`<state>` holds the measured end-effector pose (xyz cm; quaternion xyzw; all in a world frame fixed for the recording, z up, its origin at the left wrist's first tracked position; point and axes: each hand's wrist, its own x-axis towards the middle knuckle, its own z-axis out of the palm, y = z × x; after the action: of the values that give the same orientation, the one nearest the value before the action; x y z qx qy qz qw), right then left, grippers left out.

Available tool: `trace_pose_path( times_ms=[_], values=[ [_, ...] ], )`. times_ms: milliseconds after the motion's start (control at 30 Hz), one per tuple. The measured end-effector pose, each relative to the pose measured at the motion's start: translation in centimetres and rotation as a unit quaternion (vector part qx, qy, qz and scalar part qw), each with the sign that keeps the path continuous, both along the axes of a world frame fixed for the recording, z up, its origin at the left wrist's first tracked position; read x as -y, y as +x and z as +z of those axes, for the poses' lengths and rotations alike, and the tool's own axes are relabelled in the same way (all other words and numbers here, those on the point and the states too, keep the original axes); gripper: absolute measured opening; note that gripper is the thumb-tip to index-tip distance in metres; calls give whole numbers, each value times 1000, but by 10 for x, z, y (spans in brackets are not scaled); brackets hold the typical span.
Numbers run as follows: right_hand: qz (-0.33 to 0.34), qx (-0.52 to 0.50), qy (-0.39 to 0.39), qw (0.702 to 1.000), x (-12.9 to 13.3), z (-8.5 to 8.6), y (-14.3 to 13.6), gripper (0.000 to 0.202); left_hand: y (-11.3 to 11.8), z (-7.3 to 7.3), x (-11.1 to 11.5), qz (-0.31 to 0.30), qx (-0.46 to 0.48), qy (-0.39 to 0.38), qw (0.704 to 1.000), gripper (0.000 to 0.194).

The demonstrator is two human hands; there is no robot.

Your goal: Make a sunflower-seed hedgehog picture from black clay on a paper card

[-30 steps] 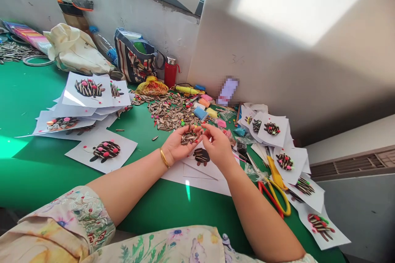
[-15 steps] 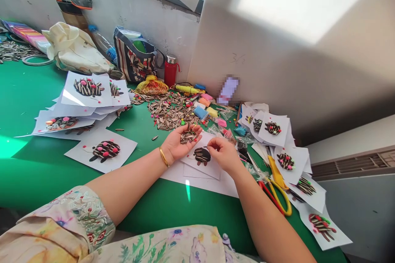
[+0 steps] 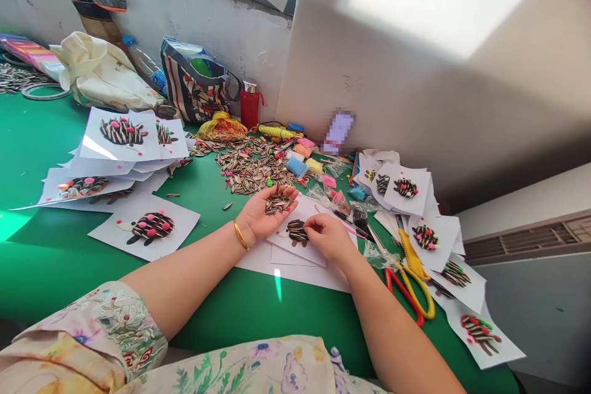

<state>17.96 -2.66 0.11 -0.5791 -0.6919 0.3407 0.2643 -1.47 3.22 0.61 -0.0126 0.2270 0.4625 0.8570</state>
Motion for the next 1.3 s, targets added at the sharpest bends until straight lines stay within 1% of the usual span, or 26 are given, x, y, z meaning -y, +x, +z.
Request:
trace_pose_path(
  times_ms=[100,200,267,400,467,567,667,733,800,900,1033,1300],
  values=[
    [-5,3,1,1000,1,1,-1,15,0,0,0,-1,0,1,1000,10],
    [-2,-26,-8,1000,2,4,-1,14,0,0,0,-1,-1,2,1000,10],
    [-5,-46,1,999,2,6,-2,14,0,0,0,-3,2,3,1000,10],
    [-53,-30,102,993,-1,13,-6,9,0,2,1,-13,6,4,1000,11],
    [-64,-28,146,987,-3,17,-13,9,1,4,3,-26,10,12,1000,12],
    [-56,-26,196,979,-7,25,-27,11,3,8,6,-54,9,26,998,15],
    [-34,-18,221,974,-14,31,-40,14,4,11,8,-66,-1,26,997,18],
    [-18,-10,233,972,-18,32,-43,16,5,13,9,-67,0,21,998,18],
    [-8,5,240,971,-21,31,-41,19,5,14,9,-64,0,14,998,18],
    [-17,31,236,971,-22,29,-31,18,4,14,10,-51,-5,5,999,17],
    [-16,53,219,974,-20,24,-21,14,4,11,11,-63,4,28,998,15],
    [-6,74,189,979,-20,21,-27,9,4,8,10,-90,3,51,995,14]
  ],
)
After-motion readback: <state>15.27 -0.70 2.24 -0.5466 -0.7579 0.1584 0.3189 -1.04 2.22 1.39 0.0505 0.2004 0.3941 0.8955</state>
